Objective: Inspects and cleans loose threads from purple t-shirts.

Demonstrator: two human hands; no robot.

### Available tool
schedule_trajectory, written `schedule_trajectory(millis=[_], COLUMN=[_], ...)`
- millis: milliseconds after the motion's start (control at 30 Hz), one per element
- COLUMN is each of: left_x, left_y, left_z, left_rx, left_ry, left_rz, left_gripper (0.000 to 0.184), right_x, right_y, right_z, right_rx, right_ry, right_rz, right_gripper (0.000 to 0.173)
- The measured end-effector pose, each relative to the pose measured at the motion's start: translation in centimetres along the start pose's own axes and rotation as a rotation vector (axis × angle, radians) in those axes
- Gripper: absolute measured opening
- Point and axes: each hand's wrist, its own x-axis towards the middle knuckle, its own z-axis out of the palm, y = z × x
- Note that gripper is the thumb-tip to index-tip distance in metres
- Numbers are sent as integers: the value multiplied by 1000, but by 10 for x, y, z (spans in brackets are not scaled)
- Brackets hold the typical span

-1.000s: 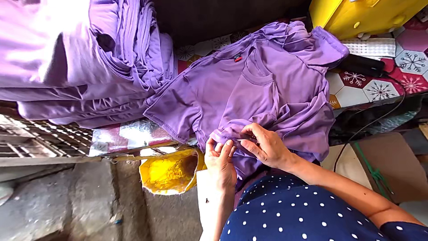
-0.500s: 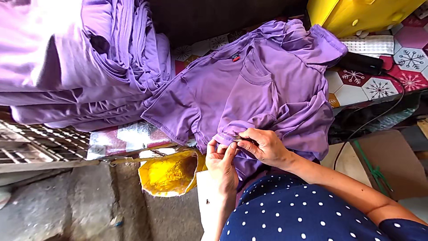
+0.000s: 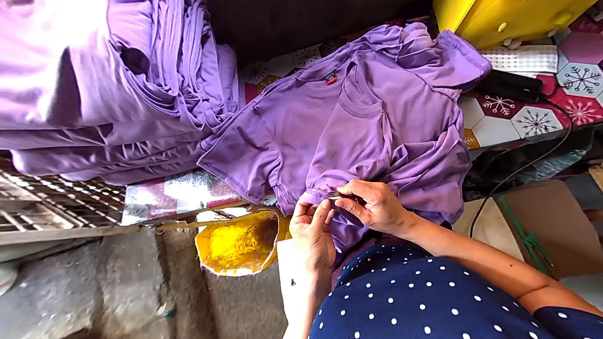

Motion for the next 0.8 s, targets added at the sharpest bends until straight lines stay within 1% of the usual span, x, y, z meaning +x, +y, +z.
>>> schedule_trajectory(millis=[233, 367, 433, 500, 567, 667, 800], left_x=[-1, -3, -4, -4, -2, 1, 0], left_y=[-3, -5, -5, -4, -1, 0, -1], left_z=[-3, -6, -5, -2, 0, -1, 1], left_rx=[14, 35, 12, -61, -124, -143, -120], left_ry=[-10, -79, -79, -39, 2, 24, 26], left_rz=[40, 107, 107, 70, 38, 23, 22], left_gripper=[20, 17, 16, 17, 21, 23, 21], right_x=[-2, -1, 0, 1, -1, -9, -18], right_y=[-1, -7, -9, -7, -3, 2, 1], right_z=[-1, -3, -4, -6, -10, -9, -1], right_rx=[-37, -116, -141, -88, -18, 8, -17], right_ry=[74, 72, 91, 125, 139, 107, 43], right_rz=[-36, -65, -71, -9, 58, 39, 23], right_gripper=[27, 32, 32, 28, 25, 28, 35])
